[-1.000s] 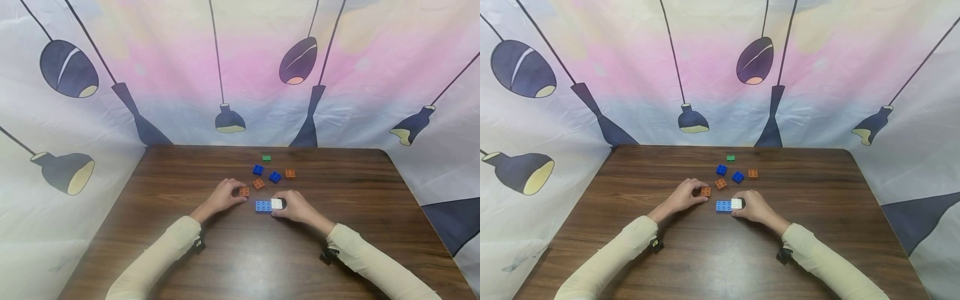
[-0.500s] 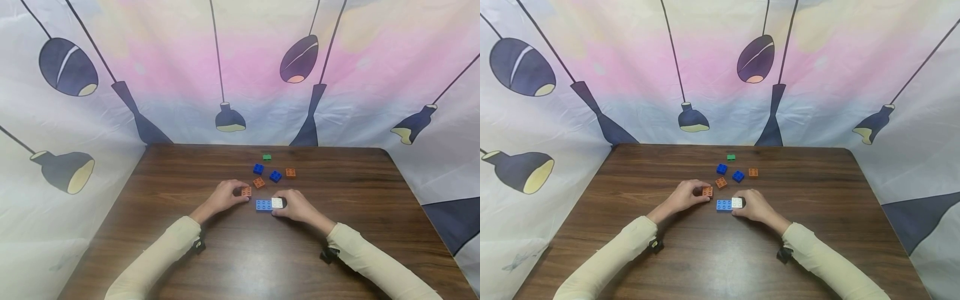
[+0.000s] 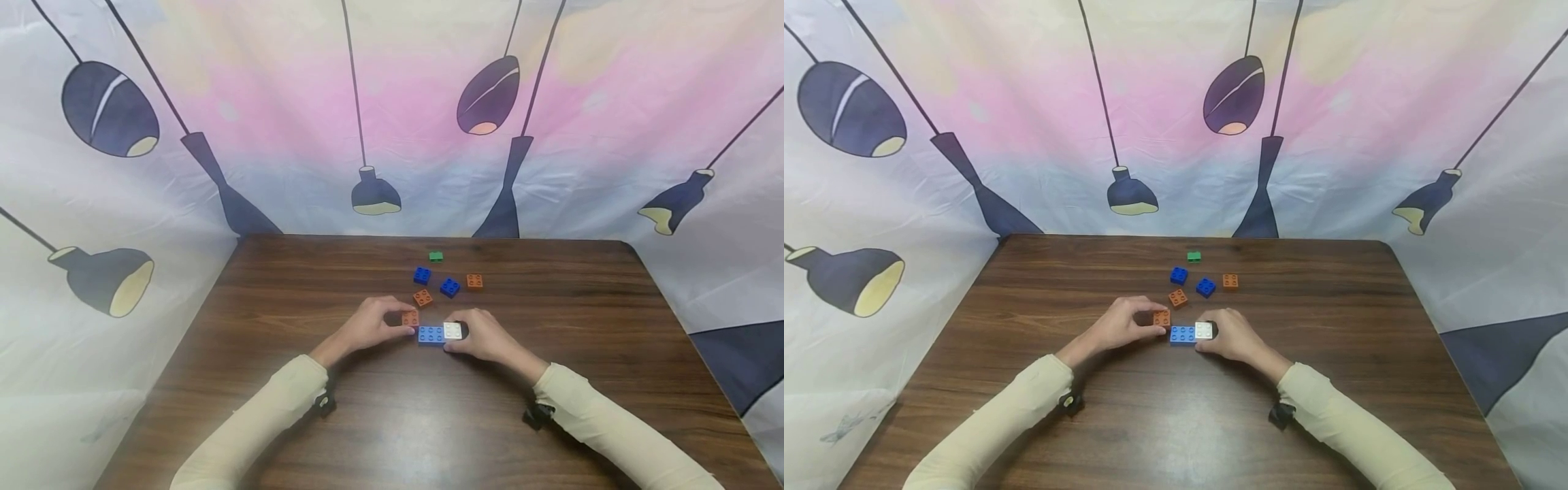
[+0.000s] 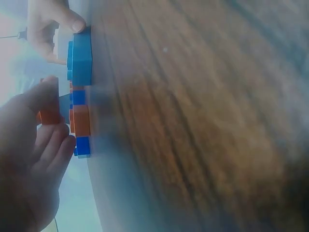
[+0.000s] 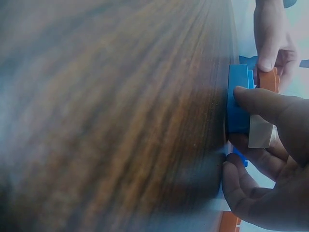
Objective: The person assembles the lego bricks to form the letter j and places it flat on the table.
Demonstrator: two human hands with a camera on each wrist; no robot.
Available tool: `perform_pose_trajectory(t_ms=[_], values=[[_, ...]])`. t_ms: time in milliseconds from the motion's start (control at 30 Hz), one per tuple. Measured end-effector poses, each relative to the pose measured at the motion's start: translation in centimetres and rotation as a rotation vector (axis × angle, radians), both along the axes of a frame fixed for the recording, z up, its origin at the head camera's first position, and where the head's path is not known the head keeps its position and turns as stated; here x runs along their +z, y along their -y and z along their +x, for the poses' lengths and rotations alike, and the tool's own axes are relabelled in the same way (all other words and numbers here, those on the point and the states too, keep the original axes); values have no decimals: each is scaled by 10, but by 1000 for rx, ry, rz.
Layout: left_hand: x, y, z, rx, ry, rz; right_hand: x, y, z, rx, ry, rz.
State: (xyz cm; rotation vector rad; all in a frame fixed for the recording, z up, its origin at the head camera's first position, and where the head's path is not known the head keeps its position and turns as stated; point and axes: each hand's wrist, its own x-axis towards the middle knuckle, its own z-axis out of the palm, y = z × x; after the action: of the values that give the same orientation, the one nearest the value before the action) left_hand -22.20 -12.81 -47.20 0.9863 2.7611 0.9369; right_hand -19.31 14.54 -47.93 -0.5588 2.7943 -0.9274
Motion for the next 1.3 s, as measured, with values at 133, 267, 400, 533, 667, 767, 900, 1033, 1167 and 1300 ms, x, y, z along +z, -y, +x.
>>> perform_pose_trajectory(t_ms=[133,267,400,533,667,767,900,1033,1167,1300], values=[[-1,-1,2,-18,22,-5,0,-1,0,7,2,-9],[0,-5,5,-39,31,-12,0,-1,0,10,6,-15],[1,-8,7,-59,41,-13,1,0,0,10,9,-15],[1,-10,9,-69,45,-27,2,0,0,12,7,-8],[-1,-12,10,-65,45,-42,1,0,0,13,3,-1],[-2,-13,10,-70,38,-45,1,0,0,11,3,-1],[-3,-13,10,-76,26,-53,0,1,0,5,5,2],[-3,-13,10,-79,19,-58,1,1,0,2,10,6],[-3,-13,10,-76,21,-60,3,1,0,8,5,3],[-3,-13,9,-70,27,-70,3,1,0,10,-1,1]])
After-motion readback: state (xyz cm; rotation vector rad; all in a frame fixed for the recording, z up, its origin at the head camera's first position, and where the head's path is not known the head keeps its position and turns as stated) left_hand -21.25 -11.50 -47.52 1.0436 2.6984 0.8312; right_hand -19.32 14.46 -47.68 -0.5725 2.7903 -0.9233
